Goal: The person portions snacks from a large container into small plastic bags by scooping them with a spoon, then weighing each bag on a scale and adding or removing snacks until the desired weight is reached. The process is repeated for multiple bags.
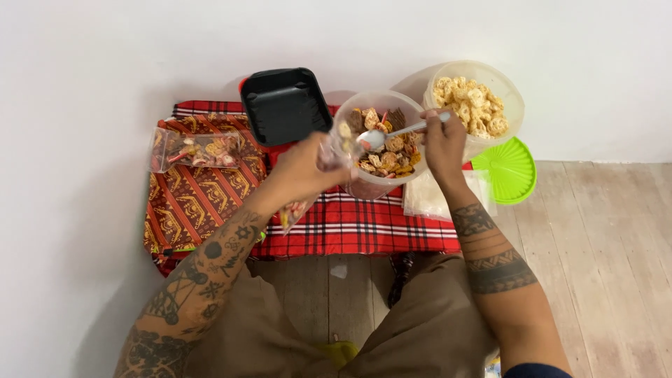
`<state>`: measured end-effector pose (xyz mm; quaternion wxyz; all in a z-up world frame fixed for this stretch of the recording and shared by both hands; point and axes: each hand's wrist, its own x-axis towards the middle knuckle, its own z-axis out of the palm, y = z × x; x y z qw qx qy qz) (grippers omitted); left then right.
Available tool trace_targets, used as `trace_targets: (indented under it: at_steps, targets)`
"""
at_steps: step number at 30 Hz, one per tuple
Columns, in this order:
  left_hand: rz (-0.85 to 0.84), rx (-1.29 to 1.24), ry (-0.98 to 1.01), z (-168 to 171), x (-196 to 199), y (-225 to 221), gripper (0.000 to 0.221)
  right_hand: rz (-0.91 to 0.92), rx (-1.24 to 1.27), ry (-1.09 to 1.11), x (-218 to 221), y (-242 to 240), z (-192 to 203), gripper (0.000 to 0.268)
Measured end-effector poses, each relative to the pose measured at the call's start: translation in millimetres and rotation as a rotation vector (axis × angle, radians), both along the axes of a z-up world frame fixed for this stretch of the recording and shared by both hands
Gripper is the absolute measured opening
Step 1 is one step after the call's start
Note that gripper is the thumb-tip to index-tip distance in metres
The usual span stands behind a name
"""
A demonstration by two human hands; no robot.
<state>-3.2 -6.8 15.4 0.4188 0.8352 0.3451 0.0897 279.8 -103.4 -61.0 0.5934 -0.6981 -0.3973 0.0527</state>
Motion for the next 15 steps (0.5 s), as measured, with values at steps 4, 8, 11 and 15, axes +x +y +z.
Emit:
trace_targets:
  at_steps: [4, 8, 11, 15]
  targets:
    - [-0.109, 0.022, 0.049, -27.6, 2.9, 9.3, 0.080, -0.012, 0.094, 0.124, -1.2, -6.1, 19.0, 0.017]
    - [-0.146, 0.001, 0.136, -26.5, 4.0, 8.6, 0.087, 0.072, 0.092, 0.136, -17.9, -11.4, 29.2, 0.019]
    - [-0.156, -0.038, 0.136, -24.3, 4.2, 9.6, 0.087, 0.199, 0.050, 0.100, -41.5, -15.3, 27.0, 0.018]
    - [-0.160, -0.075, 0.122, -20.7, 3.9, 6.2, 0.089, 0.427, -0.044, -0.085, -78.7, -24.8, 37.7, 0.009]
